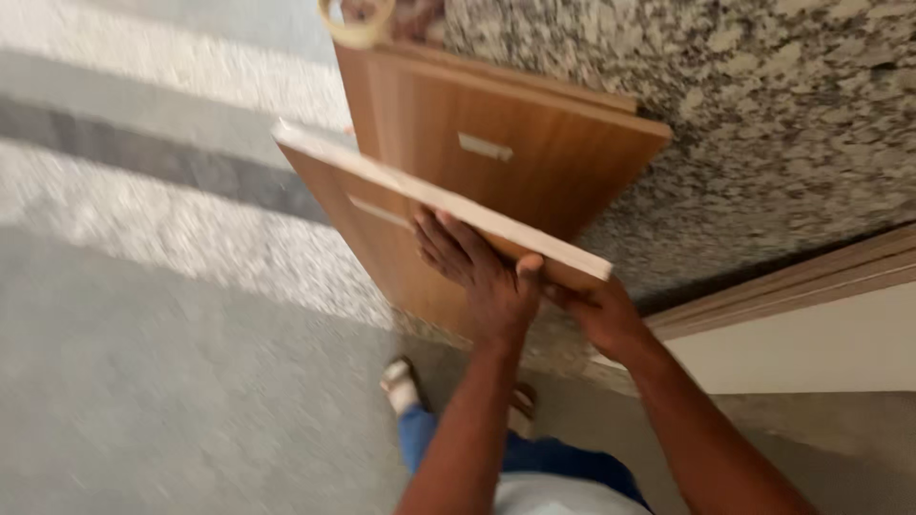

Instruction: The person applies glue to a wooden drawer front using a small stick, then attaches a thin wooden strip to the glued edge. They secure the strip with masking tape and repeat the process on another drawer front, ensuring the pieces are aligned and pressed together.

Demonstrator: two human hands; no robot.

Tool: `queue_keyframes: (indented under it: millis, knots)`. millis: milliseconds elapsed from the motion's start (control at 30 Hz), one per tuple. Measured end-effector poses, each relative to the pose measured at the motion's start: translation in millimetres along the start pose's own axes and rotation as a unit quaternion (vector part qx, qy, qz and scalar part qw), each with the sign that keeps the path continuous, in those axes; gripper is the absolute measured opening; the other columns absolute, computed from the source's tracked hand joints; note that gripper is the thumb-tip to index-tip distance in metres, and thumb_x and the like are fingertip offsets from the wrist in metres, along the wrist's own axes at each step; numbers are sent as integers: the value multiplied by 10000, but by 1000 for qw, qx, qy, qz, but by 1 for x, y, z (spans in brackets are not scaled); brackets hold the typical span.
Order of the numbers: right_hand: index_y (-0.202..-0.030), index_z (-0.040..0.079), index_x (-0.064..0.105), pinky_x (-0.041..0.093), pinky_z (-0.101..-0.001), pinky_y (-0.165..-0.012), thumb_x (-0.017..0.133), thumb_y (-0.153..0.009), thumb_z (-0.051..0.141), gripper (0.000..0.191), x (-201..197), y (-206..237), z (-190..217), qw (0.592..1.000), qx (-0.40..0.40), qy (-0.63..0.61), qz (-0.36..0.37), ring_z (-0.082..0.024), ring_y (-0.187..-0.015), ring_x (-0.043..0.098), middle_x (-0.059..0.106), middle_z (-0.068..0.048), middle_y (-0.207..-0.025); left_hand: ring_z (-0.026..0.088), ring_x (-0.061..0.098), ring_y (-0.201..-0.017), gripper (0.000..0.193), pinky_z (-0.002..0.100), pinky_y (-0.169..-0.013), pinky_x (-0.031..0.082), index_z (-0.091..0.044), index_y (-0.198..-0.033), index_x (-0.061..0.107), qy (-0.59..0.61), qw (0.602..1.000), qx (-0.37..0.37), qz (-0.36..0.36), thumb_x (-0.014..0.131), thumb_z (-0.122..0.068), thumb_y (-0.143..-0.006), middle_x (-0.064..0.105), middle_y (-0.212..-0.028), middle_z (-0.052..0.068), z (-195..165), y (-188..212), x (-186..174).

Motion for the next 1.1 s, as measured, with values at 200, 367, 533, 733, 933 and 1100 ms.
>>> queue_keyframes:
  millis: [200, 367, 533, 733, 933, 1100]
  knots:
    - [-1367, 5, 588, 557, -370, -967, 559, -1020, 46, 350, 1, -2, 9, 996, -28, 19, 85, -207, -1170, 666, 692, -97, -1275, 502, -39, -1681, 1104, 679, -1353, -8, -98, -1712, 45, -11, 1000, -14, -3, 202, -880, -947, -19, -1786, 265, -18, 25, 16]
    - [-1455, -6, 502, 494, -350, -1048, 578, -998, 63, 468, 1, 1, 24, 991, -109, -1, 82, -212, -1284, 578, 612, -103, -1408, 501, -76, -1666, 1024, 680, -1337, -37, -203, -1696, 214, -37, 999, 15, 15, 237, -884, -932, -51, -1774, 262, -31, 40, 18]
    - [-1489, 34, 414, 504, -353, -1094, 652, -1000, 135, 553, 7, -1, 14, 973, -41, -190, 127, -211, -1333, 562, 565, -66, -1454, 429, -143, -1650, 991, 615, -1318, -138, -299, -1680, 274, -113, 980, 146, 69, 238, -896, -890, -119, -1767, 192, -64, 44, 9]
    - [-1371, 4, 527, 550, -382, -959, 665, -989, 182, 444, -2, -11, 4, 999, 8, -15, 51, -215, -1164, 669, 709, -113, -1233, 350, -142, -1626, 997, 587, -1327, -127, -308, -1721, 62, -227, 970, 79, -42, 123, -894, -917, -146, -1738, 122, -21, -63, -70]
    - [-1329, 14, 534, 540, -385, -932, 673, -976, 207, 426, -2, -11, 13, 998, -34, -24, 44, -197, -1140, 657, 702, -108, -1196, 376, -68, -1641, 1048, 609, -1323, -81, -273, -1707, 115, -292, 945, 128, 68, 182, -930, -893, -78, -1764, 137, -20, -94, -61]
    - [-1275, -21, 606, 540, -433, -818, 691, -1000, 217, 373, -11, -12, -13, 998, 60, 25, 10, -248, -967, 668, 717, -160, -1050, 381, -42, -1604, 958, 591, -1282, -16, -333, -1657, 224, -345, 896, 209, 185, 339, -879, -878, 52, -1731, 150, -28, -44, -62]
Point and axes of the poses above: each hand's wrist, its own y-axis away from the middle knuckle, its own x-axis out of the palm, z = x × y, the point moved 10 cm from there along -y, towards the middle knuckle
